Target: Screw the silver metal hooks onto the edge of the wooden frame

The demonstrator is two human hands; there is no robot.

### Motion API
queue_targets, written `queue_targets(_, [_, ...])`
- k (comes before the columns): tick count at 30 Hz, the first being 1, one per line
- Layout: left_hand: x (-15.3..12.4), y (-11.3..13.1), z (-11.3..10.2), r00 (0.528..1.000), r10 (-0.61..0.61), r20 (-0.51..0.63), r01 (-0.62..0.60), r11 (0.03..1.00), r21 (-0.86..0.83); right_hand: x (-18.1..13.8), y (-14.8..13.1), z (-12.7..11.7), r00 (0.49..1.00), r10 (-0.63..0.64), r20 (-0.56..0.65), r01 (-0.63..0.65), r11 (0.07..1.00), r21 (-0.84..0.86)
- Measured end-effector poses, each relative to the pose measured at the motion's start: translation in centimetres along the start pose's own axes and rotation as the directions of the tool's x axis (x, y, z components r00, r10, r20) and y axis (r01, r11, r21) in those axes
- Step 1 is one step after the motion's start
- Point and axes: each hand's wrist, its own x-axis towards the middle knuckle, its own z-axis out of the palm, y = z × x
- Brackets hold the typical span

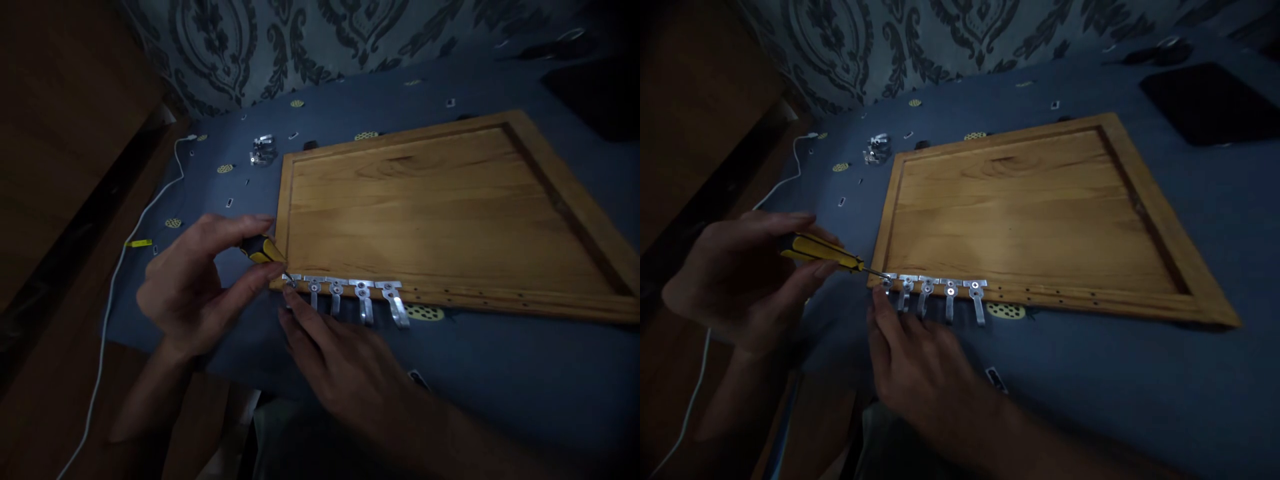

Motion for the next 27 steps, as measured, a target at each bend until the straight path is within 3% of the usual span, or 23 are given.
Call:
queue_targets(8, [-0.33,0.01,0.29,0.998,-0.016,-0.06,0.017,1.0,0.025,0.47,0.54,-0.32,1.0,-0.028,-0.011,0.028,0.999,0.018])
queue_targets(18, [-0.87,-0.16,0.39,0.98,-0.153,-0.124,0.15,0.988,-0.032,0.5,0.4,-0.27,1.0,-0.021,-0.013,0.022,0.999,0.038])
queue_targets(27, [-0.96,-0.49,0.2,0.974,-0.216,-0.075,0.209,0.973,-0.096,0.5,0.68,-0.14,0.999,-0.034,-0.003,0.034,0.998,0.048])
